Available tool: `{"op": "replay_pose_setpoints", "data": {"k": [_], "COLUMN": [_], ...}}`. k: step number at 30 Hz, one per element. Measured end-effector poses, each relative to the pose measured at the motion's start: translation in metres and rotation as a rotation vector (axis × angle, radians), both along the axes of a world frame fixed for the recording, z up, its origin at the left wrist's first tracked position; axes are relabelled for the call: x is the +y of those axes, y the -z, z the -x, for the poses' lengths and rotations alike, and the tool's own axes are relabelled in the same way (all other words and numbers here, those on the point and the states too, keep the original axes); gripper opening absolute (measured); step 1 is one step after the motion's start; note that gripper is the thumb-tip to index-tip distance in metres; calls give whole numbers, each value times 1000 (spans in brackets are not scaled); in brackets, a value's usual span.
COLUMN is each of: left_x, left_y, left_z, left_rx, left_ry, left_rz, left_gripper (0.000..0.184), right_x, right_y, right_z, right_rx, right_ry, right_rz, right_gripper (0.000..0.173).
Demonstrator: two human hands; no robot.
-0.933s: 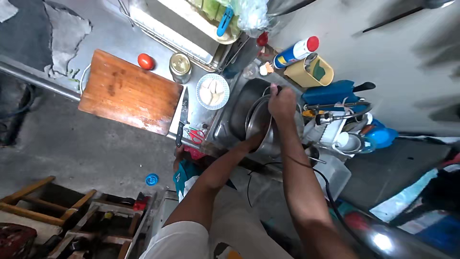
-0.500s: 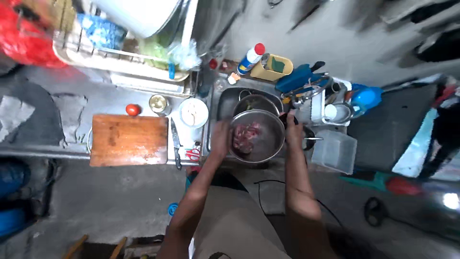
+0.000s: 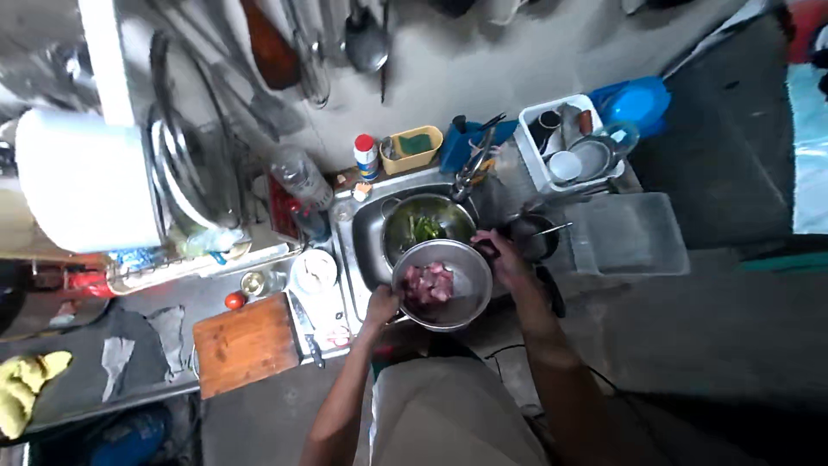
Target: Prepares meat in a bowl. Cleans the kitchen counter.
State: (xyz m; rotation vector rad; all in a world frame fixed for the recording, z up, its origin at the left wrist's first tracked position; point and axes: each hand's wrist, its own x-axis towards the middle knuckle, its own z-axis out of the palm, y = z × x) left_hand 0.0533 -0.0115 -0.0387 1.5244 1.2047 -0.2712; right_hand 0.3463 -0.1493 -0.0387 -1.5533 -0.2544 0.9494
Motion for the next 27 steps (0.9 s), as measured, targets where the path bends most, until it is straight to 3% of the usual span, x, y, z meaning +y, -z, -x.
{"op": "replay_pose_setpoints", "data": {"k": [3, 6, 9, 12, 16, 18, 22, 27], "left_x": [14, 28, 39, 48, 56, 59, 55, 59], "left_y": [-14, -15, -9, -7, 5, -1, -19, -15], "left_z": [-35, -68, -97, -121, -134, -139, -144, -145], "left_rx": [96, 135, 159, 198, 191, 174, 162, 141], "left_ry": [25, 72, 91, 96, 78, 58, 19, -16], "left_rz": [-52, -112, -148, -171, -226, -234, -226, -230], "left_gripper": [36, 40, 41, 41, 43, 41, 41, 41], "right_x": [23, 67, 108, 123, 100, 99, 120, 124], "right_y": [2, 7, 18, 38, 50, 50, 46, 48], "right_z": [-68, -135, -172, -180, -169, -172, -187, -189], "right_rx": [-202, -561, -732, -821, -941, -946, -911, -974], "right_ry": [-2, -110, -275, -397, -548, -487, -501, -569], "right_rz": [141, 301, 418, 441, 447, 410, 423, 369], "right_gripper": [45, 46, 66, 60, 48, 47, 62, 45]}}
